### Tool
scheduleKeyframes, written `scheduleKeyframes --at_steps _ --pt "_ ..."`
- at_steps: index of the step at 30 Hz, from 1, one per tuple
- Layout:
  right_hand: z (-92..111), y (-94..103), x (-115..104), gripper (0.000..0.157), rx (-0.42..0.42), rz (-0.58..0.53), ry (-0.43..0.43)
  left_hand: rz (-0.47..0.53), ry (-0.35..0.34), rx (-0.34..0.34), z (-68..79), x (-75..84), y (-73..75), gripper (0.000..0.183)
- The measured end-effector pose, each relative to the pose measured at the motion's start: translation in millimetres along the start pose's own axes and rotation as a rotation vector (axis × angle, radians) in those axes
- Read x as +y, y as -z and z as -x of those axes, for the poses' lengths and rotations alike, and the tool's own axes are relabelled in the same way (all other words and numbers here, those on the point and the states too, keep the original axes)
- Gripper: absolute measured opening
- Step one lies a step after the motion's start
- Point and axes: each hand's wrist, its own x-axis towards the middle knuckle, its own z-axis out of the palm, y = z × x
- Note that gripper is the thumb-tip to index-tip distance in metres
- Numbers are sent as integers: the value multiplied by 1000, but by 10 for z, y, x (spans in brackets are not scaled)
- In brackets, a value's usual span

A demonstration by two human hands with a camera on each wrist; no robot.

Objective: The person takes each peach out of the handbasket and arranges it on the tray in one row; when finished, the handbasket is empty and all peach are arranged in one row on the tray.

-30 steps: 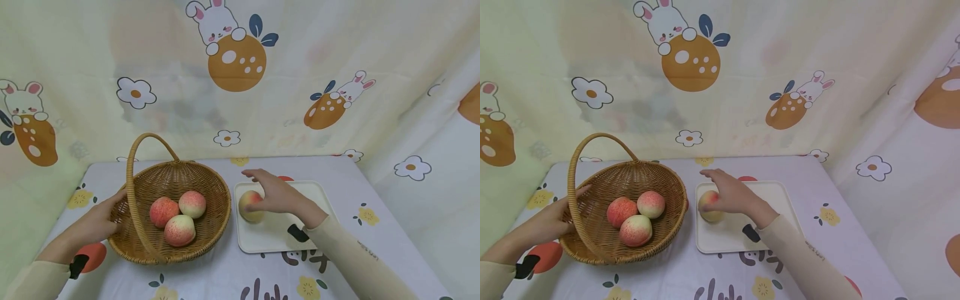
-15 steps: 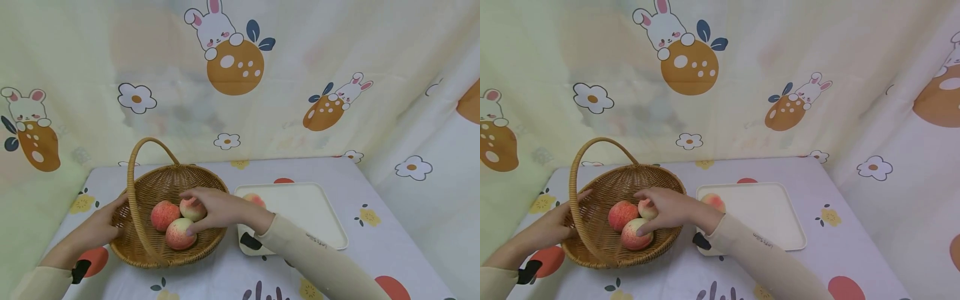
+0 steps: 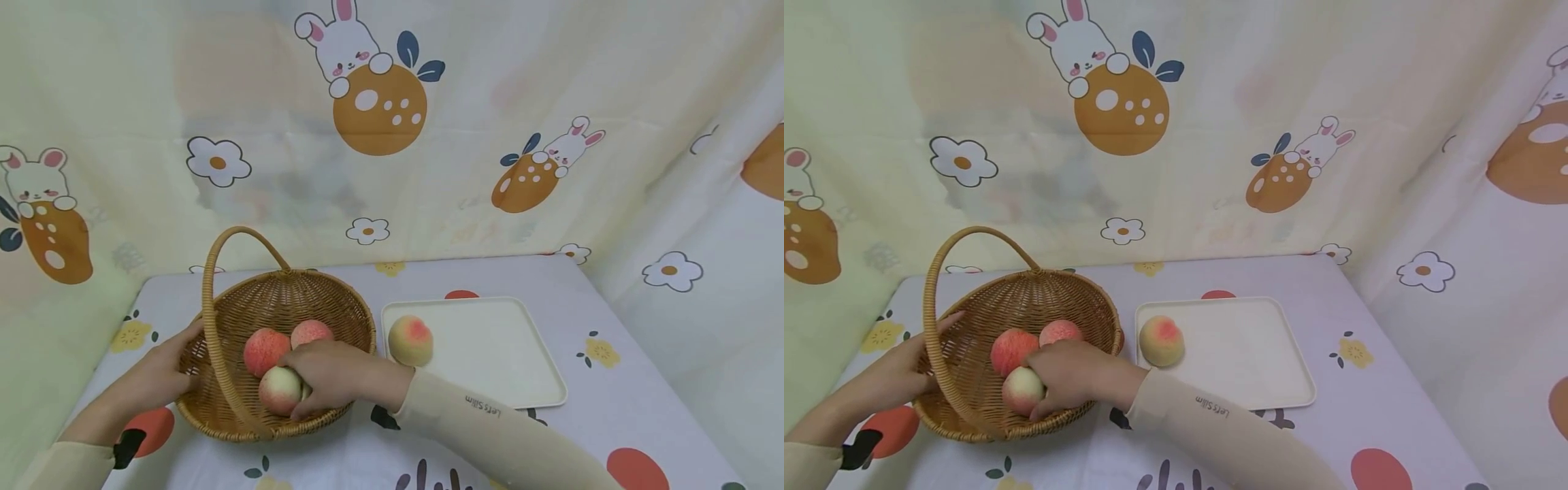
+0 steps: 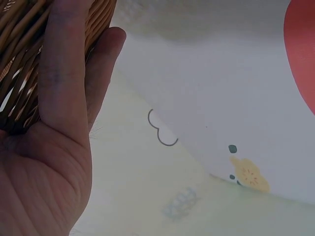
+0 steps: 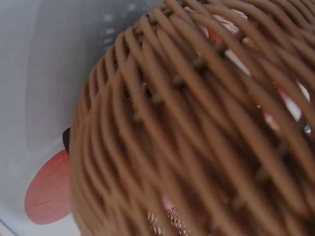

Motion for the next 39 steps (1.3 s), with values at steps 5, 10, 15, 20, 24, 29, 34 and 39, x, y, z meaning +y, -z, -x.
scheduleKeyframes --at_steps 5,10,15,20,24,29,34,39 --pt "-51 -78 -127 55 51 132 -59 -27 -12 14 11 -4 -6 101" --pt "-110 -182 -194 60 115 246 -83 -21 -47 29 38 -15 -12 104" --pt "-145 -206 -187 57 155 294 -68 -16 -52 30 43 -37 -9 105" --pt "-119 -121 -149 68 157 232 -84 -11 -26 22 27 -23 -5 102" --pt "-31 40 -69 74 235 51 -122 -15 -19 15 16 -11 9 101" --pt "103 242 161 73 410 -285 -88 8 -24 1 10 -17 14 100" --pt "275 399 410 70 541 -791 -14 16 -19 6 8 -5 15 100" --pt "541 522 670 71 548 -1074 5 16 -25 9 -4 -17 25 100"
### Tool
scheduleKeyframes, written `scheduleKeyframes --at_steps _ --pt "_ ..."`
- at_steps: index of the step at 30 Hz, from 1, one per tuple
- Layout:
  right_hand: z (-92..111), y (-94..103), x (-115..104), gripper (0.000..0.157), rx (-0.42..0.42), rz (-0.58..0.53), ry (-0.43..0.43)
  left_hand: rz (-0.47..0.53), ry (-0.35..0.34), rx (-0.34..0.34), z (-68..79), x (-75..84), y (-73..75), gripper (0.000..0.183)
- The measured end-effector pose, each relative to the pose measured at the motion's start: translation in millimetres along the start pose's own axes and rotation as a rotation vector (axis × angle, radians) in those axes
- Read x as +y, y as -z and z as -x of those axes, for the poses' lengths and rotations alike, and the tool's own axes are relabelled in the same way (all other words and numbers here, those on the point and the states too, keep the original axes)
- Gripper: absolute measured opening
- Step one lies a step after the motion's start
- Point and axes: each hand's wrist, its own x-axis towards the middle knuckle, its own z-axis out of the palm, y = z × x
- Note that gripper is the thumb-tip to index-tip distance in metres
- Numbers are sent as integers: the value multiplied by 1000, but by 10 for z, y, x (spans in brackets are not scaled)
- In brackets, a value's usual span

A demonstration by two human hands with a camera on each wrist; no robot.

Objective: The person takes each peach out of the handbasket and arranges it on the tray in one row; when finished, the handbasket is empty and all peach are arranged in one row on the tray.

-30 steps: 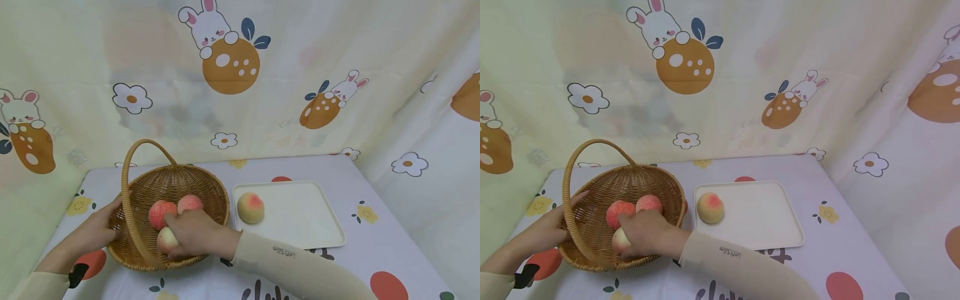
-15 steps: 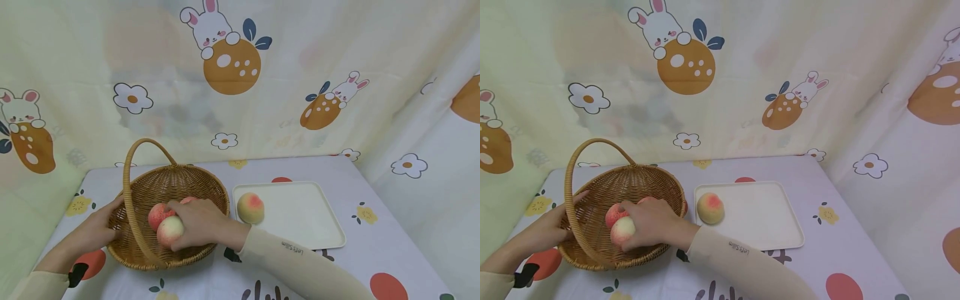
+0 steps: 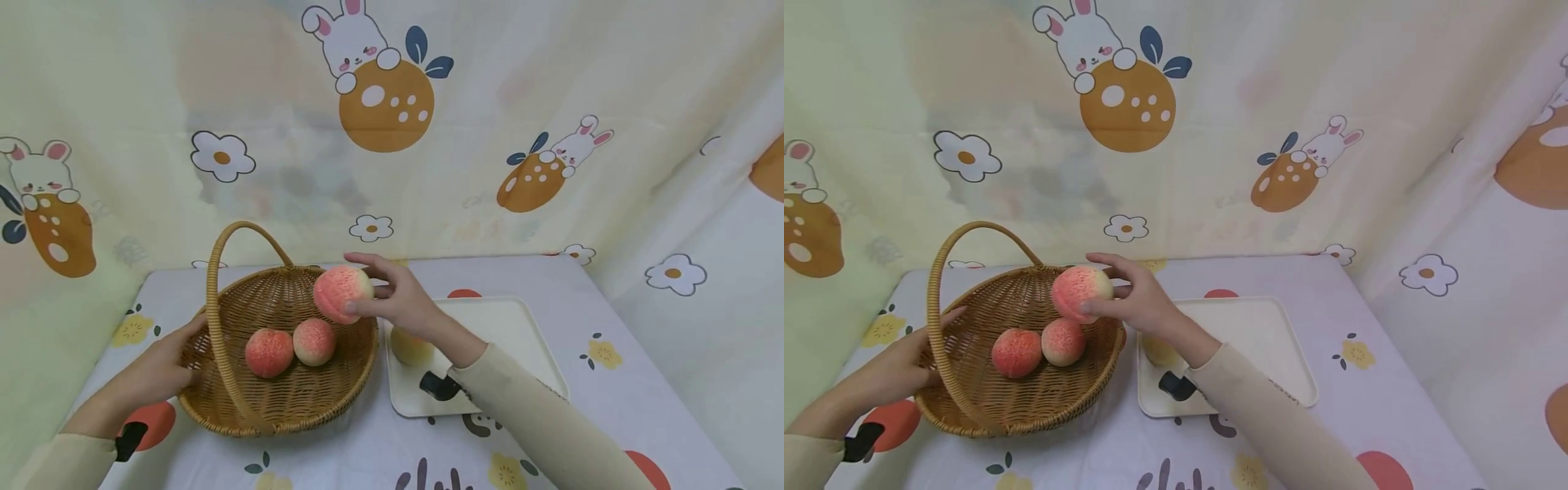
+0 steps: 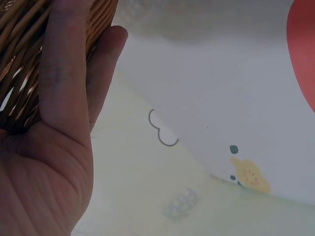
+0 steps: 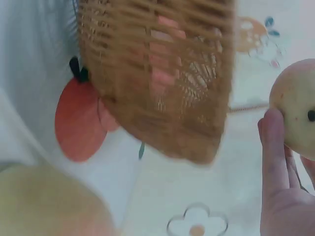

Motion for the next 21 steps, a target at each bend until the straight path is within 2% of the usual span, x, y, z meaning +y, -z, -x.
scheduleKeyframes --at_steps 3,9,13,18,21 --pt "99 225 1 70 17 -30 -35 6 2 0 -3 -10 3 101" --pt "344 627 26 67 88 41 -88 5 -8 10 -2 -10 6 103" --pt "513 885 109 69 138 151 -103 4 -18 8 4 3 13 102" --pt "701 1180 375 71 185 348 -119 12 -17 3 14 2 26 102" --pt "807 1280 553 73 192 427 -156 23 -15 1 18 -5 26 102"
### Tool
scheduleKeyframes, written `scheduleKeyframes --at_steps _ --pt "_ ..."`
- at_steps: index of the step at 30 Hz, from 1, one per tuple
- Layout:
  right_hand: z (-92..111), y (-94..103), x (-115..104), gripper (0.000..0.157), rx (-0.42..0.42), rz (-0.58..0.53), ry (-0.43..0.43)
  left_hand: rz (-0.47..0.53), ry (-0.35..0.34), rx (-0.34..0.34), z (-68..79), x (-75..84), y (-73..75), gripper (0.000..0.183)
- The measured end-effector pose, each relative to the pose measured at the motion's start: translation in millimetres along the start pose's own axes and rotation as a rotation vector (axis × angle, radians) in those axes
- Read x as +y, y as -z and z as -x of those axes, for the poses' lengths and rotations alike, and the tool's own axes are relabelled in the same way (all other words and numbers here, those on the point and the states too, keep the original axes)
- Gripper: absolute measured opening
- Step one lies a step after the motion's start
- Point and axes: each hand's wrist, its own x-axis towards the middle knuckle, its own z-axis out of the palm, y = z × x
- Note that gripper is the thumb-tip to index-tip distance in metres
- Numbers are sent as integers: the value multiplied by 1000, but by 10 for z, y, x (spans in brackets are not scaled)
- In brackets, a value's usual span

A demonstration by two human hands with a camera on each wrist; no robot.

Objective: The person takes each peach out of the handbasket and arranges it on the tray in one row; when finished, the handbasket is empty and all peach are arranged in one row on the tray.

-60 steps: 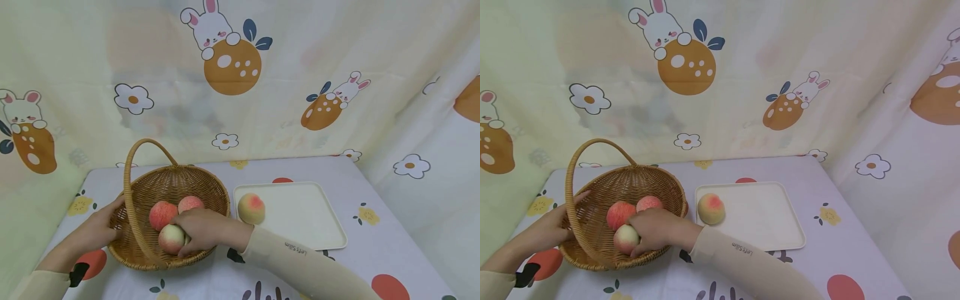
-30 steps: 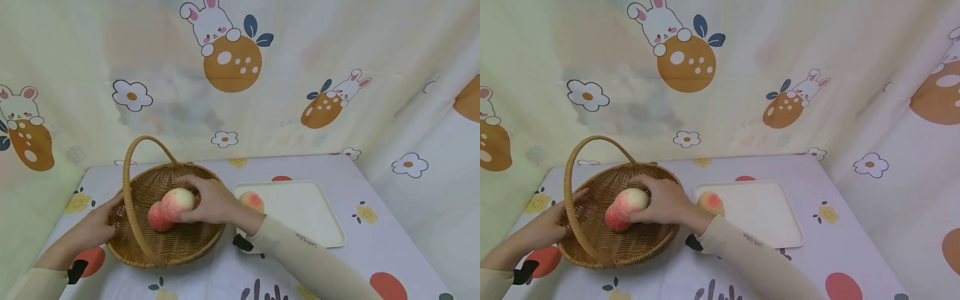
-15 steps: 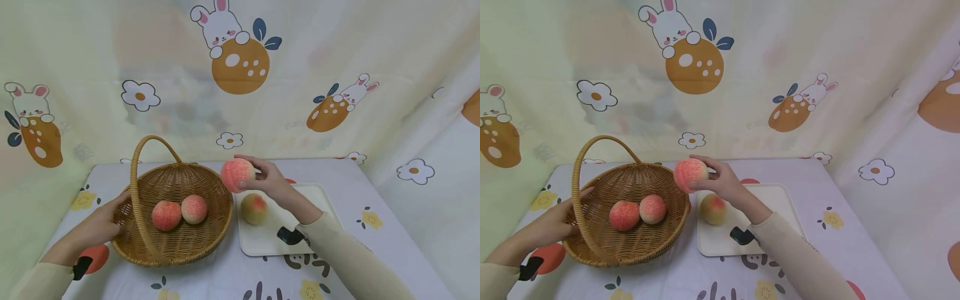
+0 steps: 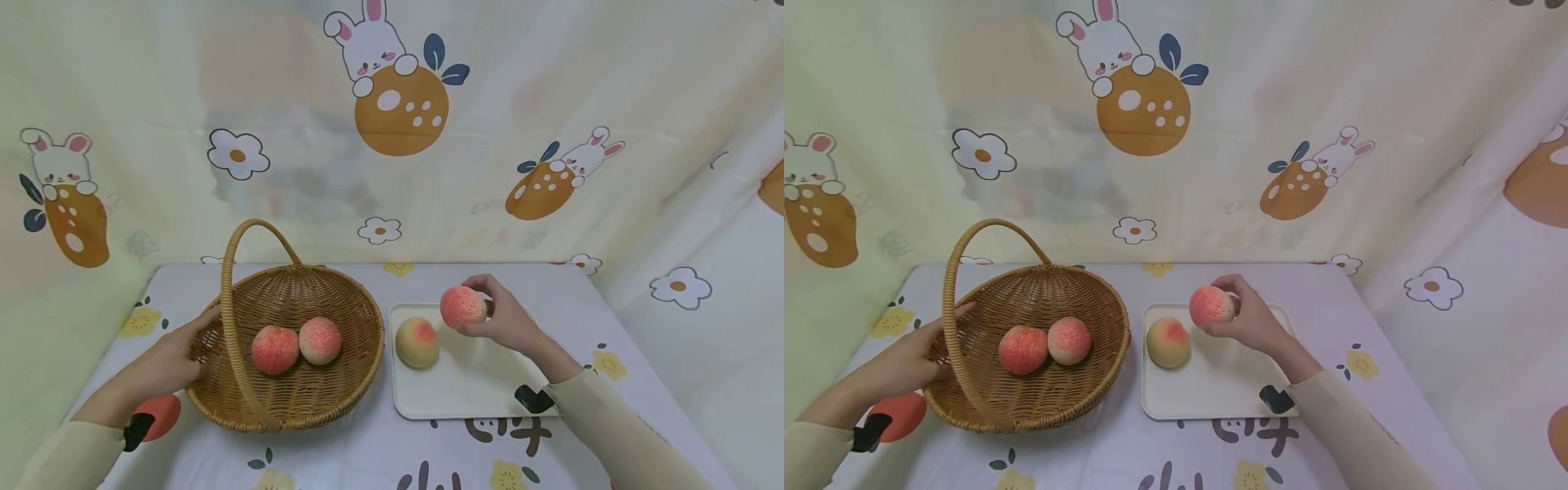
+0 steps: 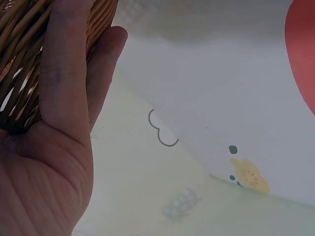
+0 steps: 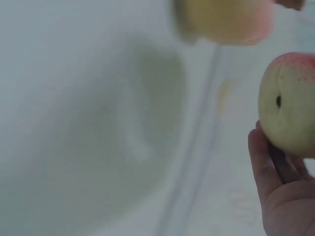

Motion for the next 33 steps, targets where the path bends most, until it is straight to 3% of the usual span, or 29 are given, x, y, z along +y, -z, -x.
scheduleKeyframes --at_steps 5,9,14,19,26,33 --pt "96 -62 274 76 -50 81 -34 -16 3 2 -1 -4 -12 102" --pt "136 -164 359 74 -66 177 -31 -8 14 -2 9 -10 -28 102" --pt "162 -212 341 79 -75 228 -51 -14 20 -3 15 -7 -39 101" --pt "211 -108 276 90 -124 250 -66 -12 13 -2 6 4 -35 101" --pt "234 -26 320 76 -160 213 -62 -21 20 3 5 16 -20 100" --pt "210 -106 263 81 -167 275 -46 -16 23 6 17 8 -16 104"
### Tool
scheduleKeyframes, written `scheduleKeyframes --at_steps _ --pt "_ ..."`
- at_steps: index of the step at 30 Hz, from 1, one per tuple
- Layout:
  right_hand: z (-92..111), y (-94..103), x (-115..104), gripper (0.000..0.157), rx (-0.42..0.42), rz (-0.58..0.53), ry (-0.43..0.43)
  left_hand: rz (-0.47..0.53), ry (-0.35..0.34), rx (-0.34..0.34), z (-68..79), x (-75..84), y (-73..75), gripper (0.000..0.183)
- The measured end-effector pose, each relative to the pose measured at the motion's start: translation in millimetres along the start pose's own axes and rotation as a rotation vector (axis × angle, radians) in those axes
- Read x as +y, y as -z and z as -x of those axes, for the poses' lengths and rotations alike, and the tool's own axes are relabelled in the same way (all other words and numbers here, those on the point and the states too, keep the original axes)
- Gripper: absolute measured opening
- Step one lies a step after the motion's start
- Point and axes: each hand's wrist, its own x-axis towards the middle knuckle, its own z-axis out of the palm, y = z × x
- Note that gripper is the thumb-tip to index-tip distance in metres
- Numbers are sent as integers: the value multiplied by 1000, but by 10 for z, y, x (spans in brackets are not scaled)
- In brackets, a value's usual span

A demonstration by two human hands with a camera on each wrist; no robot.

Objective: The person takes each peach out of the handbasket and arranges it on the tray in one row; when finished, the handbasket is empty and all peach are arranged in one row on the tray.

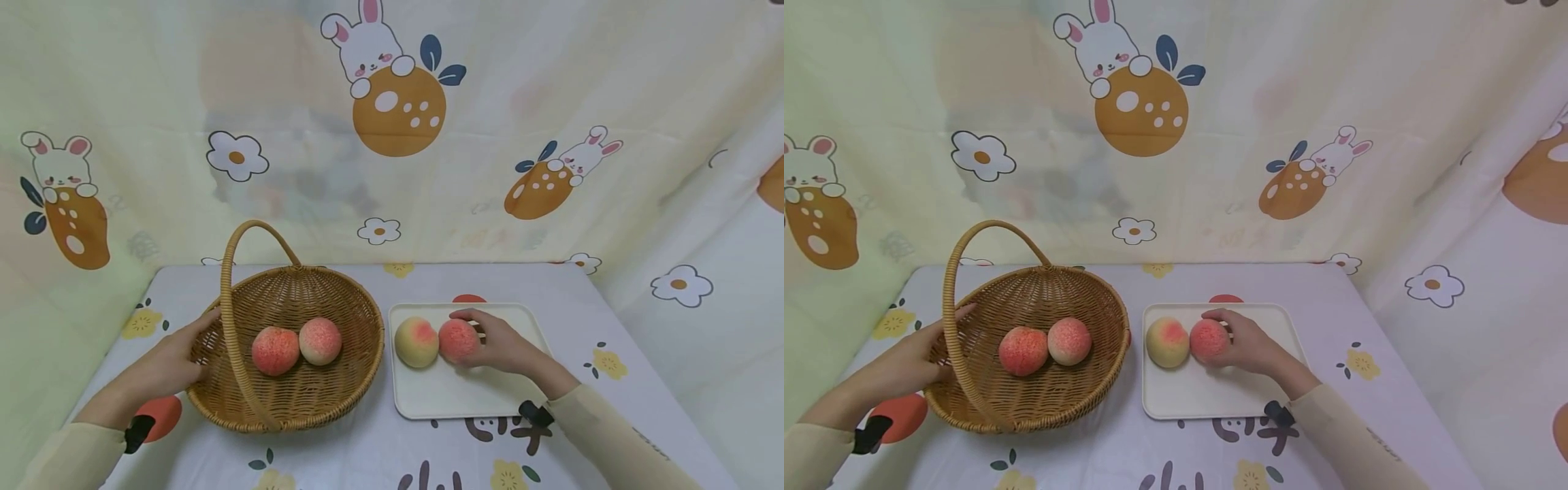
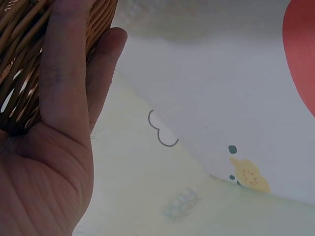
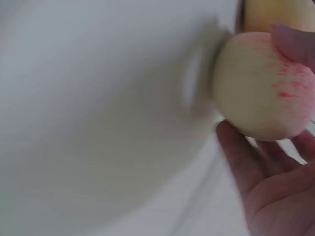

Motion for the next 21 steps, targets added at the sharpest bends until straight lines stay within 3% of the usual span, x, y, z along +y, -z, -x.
scheduleKeyframes --at_steps 5,10,16,21 --pt "-81 42 -318 86 34 63 60 -4 2 -6 -7 16 10 105" --pt "-299 7 -885 85 63 12 154 -2 14 -16 -5 10 16 104" --pt "-636 -215 -1493 83 -7 -76 300 11 17 -18 -6 10 22 102" --pt "-880 -472 -1763 84 -94 -82 336 18 2 -20 -18 38 34 103"
